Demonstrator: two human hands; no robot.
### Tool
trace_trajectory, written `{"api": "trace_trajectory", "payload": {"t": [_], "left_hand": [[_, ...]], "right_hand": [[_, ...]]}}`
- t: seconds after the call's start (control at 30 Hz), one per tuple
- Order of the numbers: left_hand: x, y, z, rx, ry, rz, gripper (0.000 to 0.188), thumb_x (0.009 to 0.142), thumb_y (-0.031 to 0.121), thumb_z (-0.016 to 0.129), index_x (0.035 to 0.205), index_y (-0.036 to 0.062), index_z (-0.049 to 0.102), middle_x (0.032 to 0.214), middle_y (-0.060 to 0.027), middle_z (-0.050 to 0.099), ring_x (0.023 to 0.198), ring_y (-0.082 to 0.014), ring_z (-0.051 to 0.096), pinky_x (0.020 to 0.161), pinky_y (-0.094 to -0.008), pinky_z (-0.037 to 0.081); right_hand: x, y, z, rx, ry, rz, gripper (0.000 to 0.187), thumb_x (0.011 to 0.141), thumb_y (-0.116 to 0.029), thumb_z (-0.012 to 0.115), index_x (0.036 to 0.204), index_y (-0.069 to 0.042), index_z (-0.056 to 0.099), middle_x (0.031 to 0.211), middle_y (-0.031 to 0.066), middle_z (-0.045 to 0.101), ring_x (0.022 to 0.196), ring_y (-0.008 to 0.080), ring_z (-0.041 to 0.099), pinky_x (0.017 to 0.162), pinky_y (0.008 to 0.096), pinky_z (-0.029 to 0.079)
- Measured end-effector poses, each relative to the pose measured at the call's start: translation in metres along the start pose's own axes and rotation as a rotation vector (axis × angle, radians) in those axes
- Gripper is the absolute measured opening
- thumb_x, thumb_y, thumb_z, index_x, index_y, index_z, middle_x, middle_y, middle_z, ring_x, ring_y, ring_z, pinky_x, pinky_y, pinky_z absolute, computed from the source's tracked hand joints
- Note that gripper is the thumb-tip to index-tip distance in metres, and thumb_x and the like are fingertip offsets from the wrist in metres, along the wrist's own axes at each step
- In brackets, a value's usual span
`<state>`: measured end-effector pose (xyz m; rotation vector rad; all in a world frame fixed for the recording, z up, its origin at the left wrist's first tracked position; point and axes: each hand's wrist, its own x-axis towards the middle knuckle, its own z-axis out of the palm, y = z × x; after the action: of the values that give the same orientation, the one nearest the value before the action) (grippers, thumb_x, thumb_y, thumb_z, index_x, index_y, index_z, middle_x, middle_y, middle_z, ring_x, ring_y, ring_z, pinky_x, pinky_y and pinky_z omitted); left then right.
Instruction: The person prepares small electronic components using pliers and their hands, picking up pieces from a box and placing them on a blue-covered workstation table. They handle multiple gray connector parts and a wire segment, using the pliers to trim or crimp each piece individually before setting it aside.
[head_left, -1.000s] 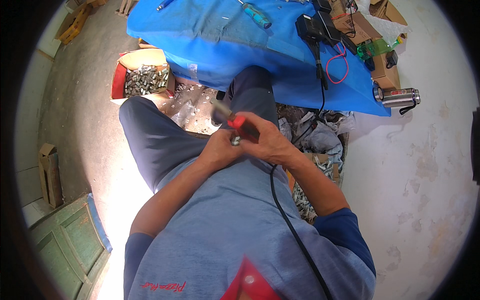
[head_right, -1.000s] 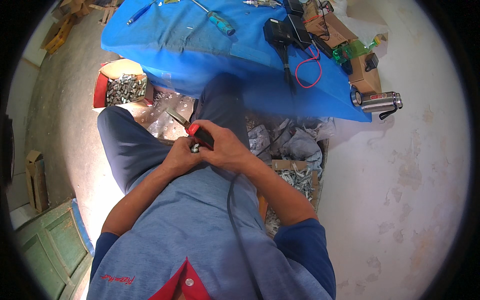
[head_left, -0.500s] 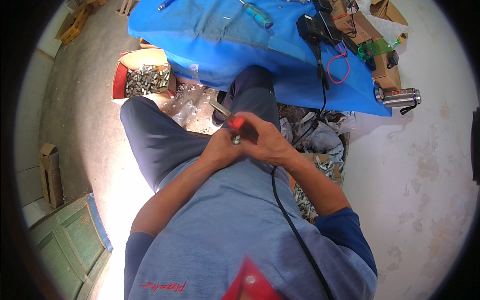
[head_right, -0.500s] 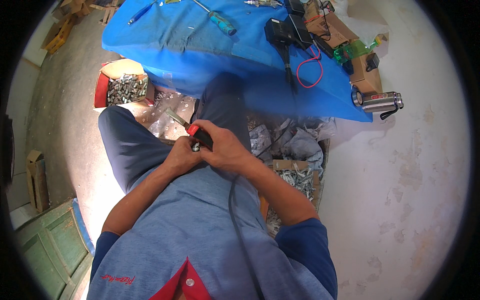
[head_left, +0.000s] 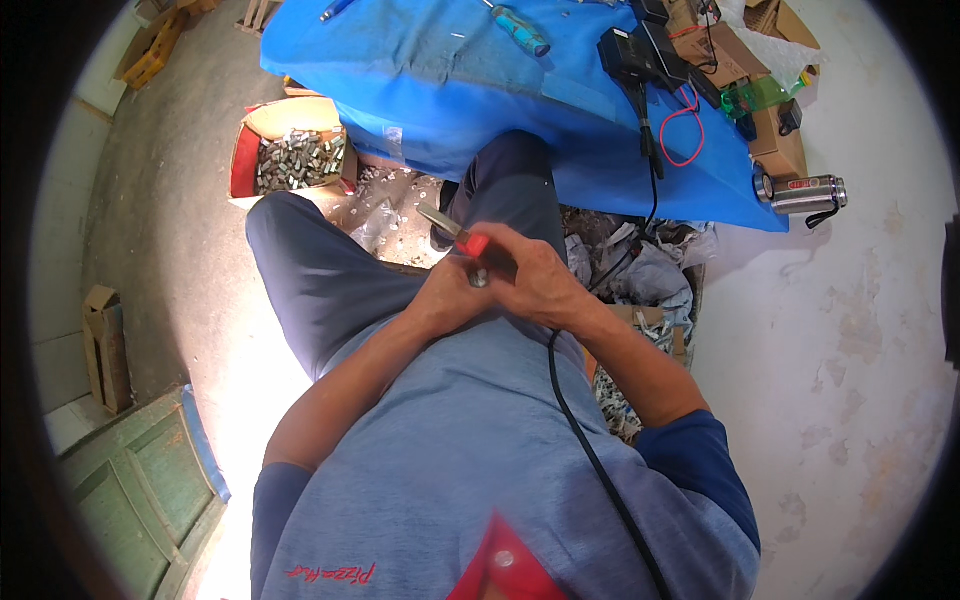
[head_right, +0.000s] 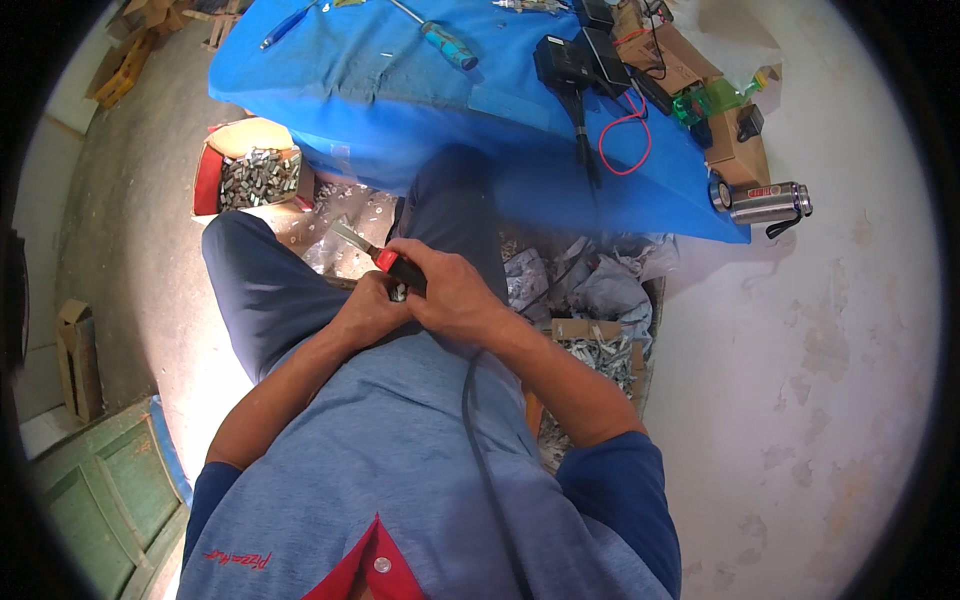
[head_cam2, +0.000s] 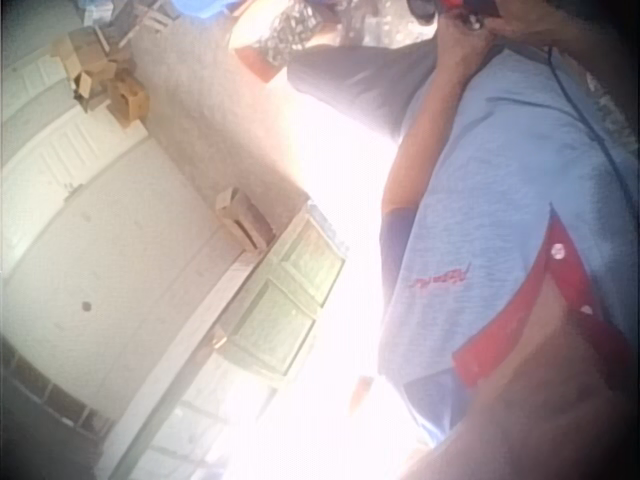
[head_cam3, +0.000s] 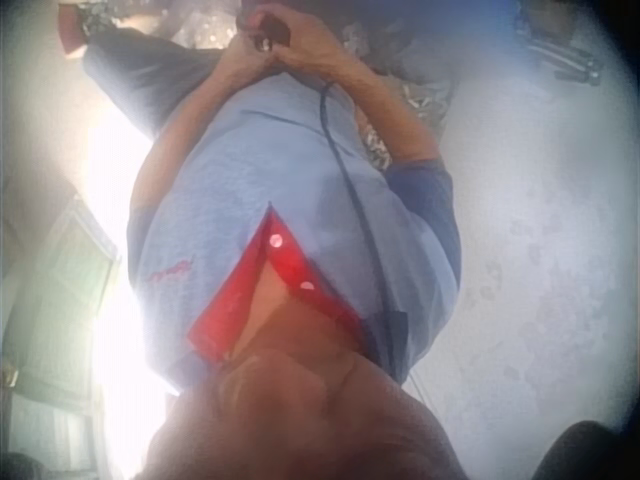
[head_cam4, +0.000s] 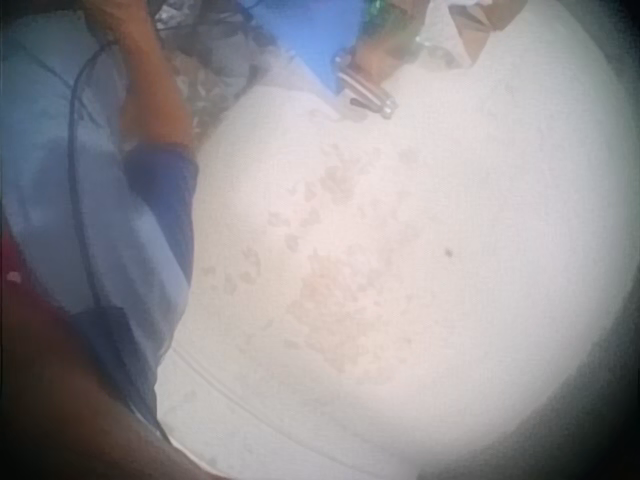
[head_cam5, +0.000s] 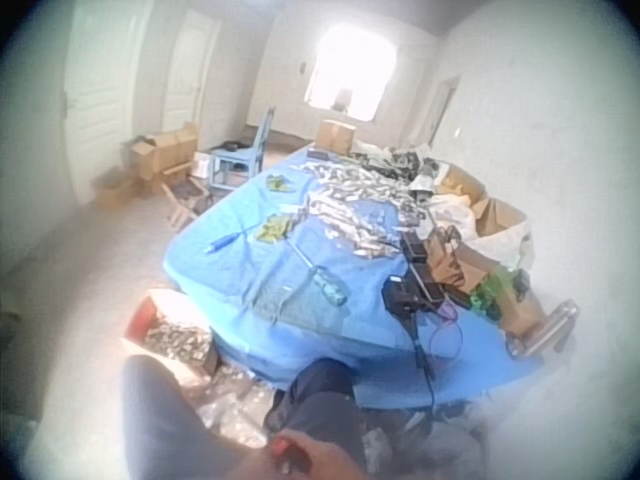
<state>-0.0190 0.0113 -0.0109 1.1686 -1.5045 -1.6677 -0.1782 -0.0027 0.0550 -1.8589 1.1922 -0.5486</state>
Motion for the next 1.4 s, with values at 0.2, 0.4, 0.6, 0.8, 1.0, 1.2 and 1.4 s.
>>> {"api": "trace_trajectory", "payload": {"t": [0.2, 0.4, 0.6, 0.8, 1.0, 1.2, 1.4], "left_hand": [[0.001, -0.001, 0.004, -0.068, -0.018, -0.032, 0.037, 0.078, 0.011, 0.072, 0.112, 0.0011, 0.063, 0.102, -0.0070, 0.069, 0.098, -0.0141, 0.063, 0.087, -0.0310, 0.049], [-0.001, 0.005, 0.001, -0.238, -0.126, -0.058, 0.042, 0.080, 0.009, 0.073, 0.118, 0.0029, 0.059, 0.109, -0.0038, 0.066, 0.101, -0.0130, 0.061, 0.089, -0.0298, 0.049], [-0.004, 0.022, -0.007, -0.140, -0.180, -0.073, 0.032, 0.084, 0.022, 0.075, 0.105, 0.0027, 0.061, 0.090, 0.0009, 0.061, 0.079, -0.0076, 0.055, 0.069, -0.0247, 0.045], [-0.004, 0.017, -0.005, -0.150, -0.233, -0.224, 0.024, 0.087, 0.027, 0.072, 0.089, 0.0035, 0.065, 0.073, 0.0053, 0.055, 0.066, -0.0043, 0.048, 0.058, -0.0228, 0.038], [-0.007, 0.020, -0.002, -0.163, -0.134, -0.218, 0.025, 0.092, 0.028, 0.069, 0.086, 0.0040, 0.064, 0.069, 0.0055, 0.054, 0.061, -0.0040, 0.044, 0.054, -0.0235, 0.035], [-0.005, 0.002, -0.002, -0.098, 0.009, -0.137, 0.029, 0.094, 0.029, 0.067, 0.078, 0.0049, 0.062, 0.065, 0.0067, 0.050, 0.059, -0.0037, 0.041, 0.051, -0.0245, 0.033], [-0.001, -0.003, 0.000, -0.092, 0.104, -0.106, 0.030, 0.093, 0.027, 0.068, 0.077, 0.0028, 0.063, 0.064, 0.0061, 0.050, 0.060, -0.0036, 0.041, 0.051, -0.0255, 0.034]], "right_hand": [[0.001, 0.005, -0.003, -0.070, -0.019, -0.105, 0.050, 0.075, -0.002, 0.062, 0.124, -0.008, 0.054, 0.100, 0.0200, 0.067, 0.096, 0.0409, 0.064, 0.083, 0.0457, 0.050], [0.000, 0.008, -0.007, -0.102, -0.044, -0.160, 0.050, 0.075, -0.003, 0.064, 0.124, -0.007, 0.054, 0.101, 0.0201, 0.066, 0.098, 0.0408, 0.062, 0.086, 0.0460, 0.048], [0.000, 0.009, -0.012, 0.002, -0.073, -0.136, 0.051, 0.075, -0.001, 0.064, 0.125, -0.005, 0.054, 0.101, 0.0215, 0.066, 0.094, 0.0402, 0.064, 0.081, 0.0435, 0.051], [0.002, 0.010, -0.017, 0.229, -0.036, -0.023, 0.045, 0.077, -0.001, 0.060, 0.122, -0.002, 0.056, 0.096, 0.0155, 0.066, 0.088, 0.0256, 0.065, 0.082, 0.0352, 0.050], [0.001, 0.023, -0.027, 0.444, -0.023, 0.179, 0.037, 0.081, -0.003, 0.057, 0.118, 0.000, 0.059, 0.099, 0.0100, 0.067, 0.093, 0.0180, 0.063, 0.086, 0.0307, 0.049], [-0.035, 0.006, -0.063, 0.744, -0.222, 0.416, 0.052, 0.075, -0.010, 0.062, 0.125, 0.006, 0.057, 0.110, 0.0149, 0.069, 0.102, 0.0226, 0.066, 0.094, 0.0317, 0.049], [-0.059, 0.011, -0.083, 0.706, -0.548, 0.525, 0.055, 0.078, -0.012, 0.065, 0.129, 0.005, 0.056, 0.113, 0.0152, 0.068, 0.098, 0.0211, 0.068, 0.086, 0.0305, 0.052]]}}
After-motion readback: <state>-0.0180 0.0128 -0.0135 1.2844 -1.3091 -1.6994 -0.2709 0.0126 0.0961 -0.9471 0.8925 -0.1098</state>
